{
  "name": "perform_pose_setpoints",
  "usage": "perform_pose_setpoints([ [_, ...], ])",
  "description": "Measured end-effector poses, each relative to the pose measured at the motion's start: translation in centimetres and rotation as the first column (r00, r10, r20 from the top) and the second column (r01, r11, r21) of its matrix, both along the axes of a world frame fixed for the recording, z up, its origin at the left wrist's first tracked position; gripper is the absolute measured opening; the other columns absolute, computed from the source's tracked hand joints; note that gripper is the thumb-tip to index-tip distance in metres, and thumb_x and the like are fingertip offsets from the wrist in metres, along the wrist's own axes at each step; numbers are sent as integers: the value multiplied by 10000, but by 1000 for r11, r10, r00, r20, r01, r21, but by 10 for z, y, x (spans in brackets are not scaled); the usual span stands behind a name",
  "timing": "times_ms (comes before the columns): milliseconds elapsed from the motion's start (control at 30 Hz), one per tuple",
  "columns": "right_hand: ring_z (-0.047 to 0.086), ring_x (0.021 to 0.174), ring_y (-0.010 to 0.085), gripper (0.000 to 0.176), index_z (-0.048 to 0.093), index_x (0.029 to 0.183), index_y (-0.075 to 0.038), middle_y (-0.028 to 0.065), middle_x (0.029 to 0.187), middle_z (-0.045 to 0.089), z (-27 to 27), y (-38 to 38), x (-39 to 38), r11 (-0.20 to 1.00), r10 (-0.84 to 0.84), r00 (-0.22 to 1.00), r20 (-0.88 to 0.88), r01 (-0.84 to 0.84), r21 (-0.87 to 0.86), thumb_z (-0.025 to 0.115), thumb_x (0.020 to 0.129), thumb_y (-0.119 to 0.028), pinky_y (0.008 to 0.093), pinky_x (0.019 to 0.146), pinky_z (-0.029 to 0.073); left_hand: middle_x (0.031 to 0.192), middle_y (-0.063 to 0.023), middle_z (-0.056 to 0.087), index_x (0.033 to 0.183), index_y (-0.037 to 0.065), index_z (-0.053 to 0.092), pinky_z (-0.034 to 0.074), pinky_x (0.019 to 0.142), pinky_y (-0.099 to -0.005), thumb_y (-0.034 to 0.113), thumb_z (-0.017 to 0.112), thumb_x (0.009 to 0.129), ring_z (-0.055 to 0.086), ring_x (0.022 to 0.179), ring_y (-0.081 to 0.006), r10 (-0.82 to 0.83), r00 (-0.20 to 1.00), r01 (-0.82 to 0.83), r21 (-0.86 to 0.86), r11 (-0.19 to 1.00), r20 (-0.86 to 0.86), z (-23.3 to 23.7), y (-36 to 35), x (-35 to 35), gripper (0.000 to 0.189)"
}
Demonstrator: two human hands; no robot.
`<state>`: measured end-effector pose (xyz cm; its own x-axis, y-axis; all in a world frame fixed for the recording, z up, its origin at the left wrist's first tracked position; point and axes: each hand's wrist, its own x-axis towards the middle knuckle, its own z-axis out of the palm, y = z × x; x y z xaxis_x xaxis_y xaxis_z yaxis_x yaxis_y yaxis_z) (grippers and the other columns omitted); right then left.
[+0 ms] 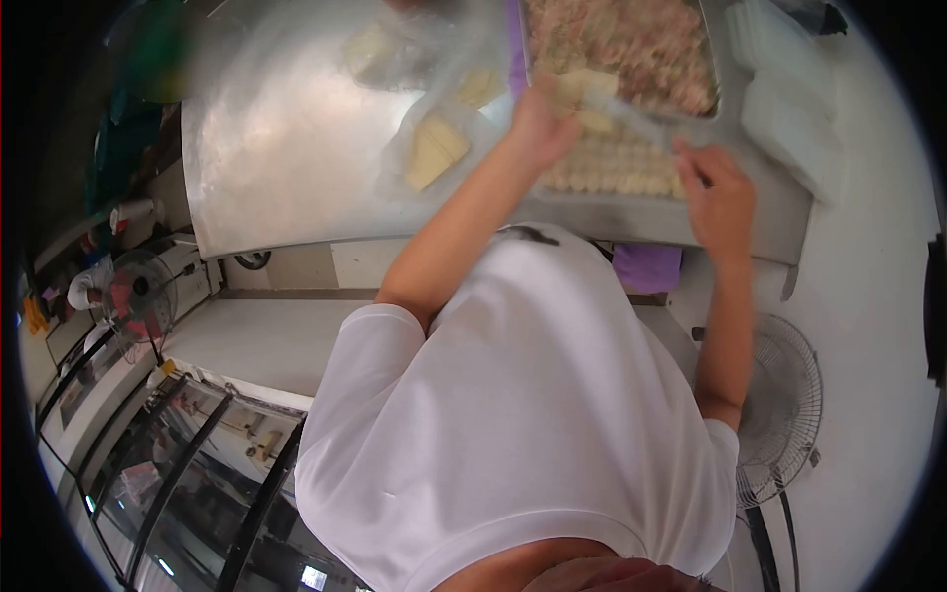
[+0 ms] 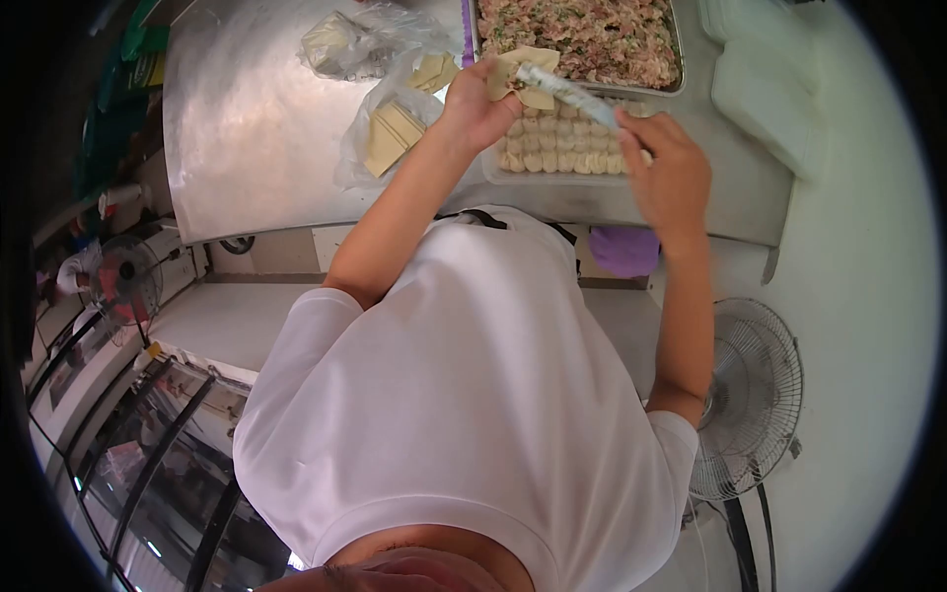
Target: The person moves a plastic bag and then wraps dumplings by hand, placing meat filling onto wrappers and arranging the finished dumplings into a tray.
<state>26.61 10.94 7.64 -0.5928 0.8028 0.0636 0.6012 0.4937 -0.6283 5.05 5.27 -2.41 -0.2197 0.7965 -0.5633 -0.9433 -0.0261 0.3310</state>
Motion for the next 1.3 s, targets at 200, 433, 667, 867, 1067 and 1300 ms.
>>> perform_pose_setpoints([
  [200,575,644,147,220,725,1077,-91,73,808,622,-4,-12,0,979,58,994,93,-75,192,677,862,-90,258,614,453,1380,-178,472,1362,-30,405,396,1078,-461,234,334,1033,487,1258,-302,-142,987,120,249,961,72,25,-23,-5,428],
  [433,527,649,113,226,702,1066,5,56,782,592,11,-7,9,978,153,948,-279,-187,-98,683,841,7,230,586,413,1145,-61,635,1254,27,560,475,881,-309,119,732,781,588,1002,-134,-95,51,671,-36,741,-994,37,-32,-41,512],
  [667,578,676,135,212,707,1064,-11,76,800,628,19,-9,2,964,222,975,-13,-218,150,671,855,-24,265,594,439,911,-37,684,1059,-2,633,505,660,-272,51,785,711,602,721,-129,3,-318,515,-170,840,-948,54,-23,-37,383],
  [867,611,723,117,220,706,1095,-34,85,886,682,52,18,26,981,179,984,-22,-177,83,665,882,-73,245,658,471,991,-63,685,1010,33,628,521,670,-261,134,625,924,639,825,-168,-248,21,559,-194,806,-969,11,-24,-36,132],
  [1067,616,791,84,221,709,1121,-72,70,948,707,-62,37,25,977,-211,944,-254,214,-16,654,924,-155,246,715,482,1177,-34,605,1030,109,618,511,680,-250,350,517,997,587,973,-172,-150,979,187,319,929,-137,10,-30,-28,264],
  [1300,631,803,78,229,710,1134,-99,72,983,716,-144,-14,42,929,-360,931,68,351,114,649,929,-182,252,712,497,944,33,568,715,124,547,466,642,-224,536,541,921,531,885,-141,-237,945,69,569,820,227,-6,-22,-37,460],
])
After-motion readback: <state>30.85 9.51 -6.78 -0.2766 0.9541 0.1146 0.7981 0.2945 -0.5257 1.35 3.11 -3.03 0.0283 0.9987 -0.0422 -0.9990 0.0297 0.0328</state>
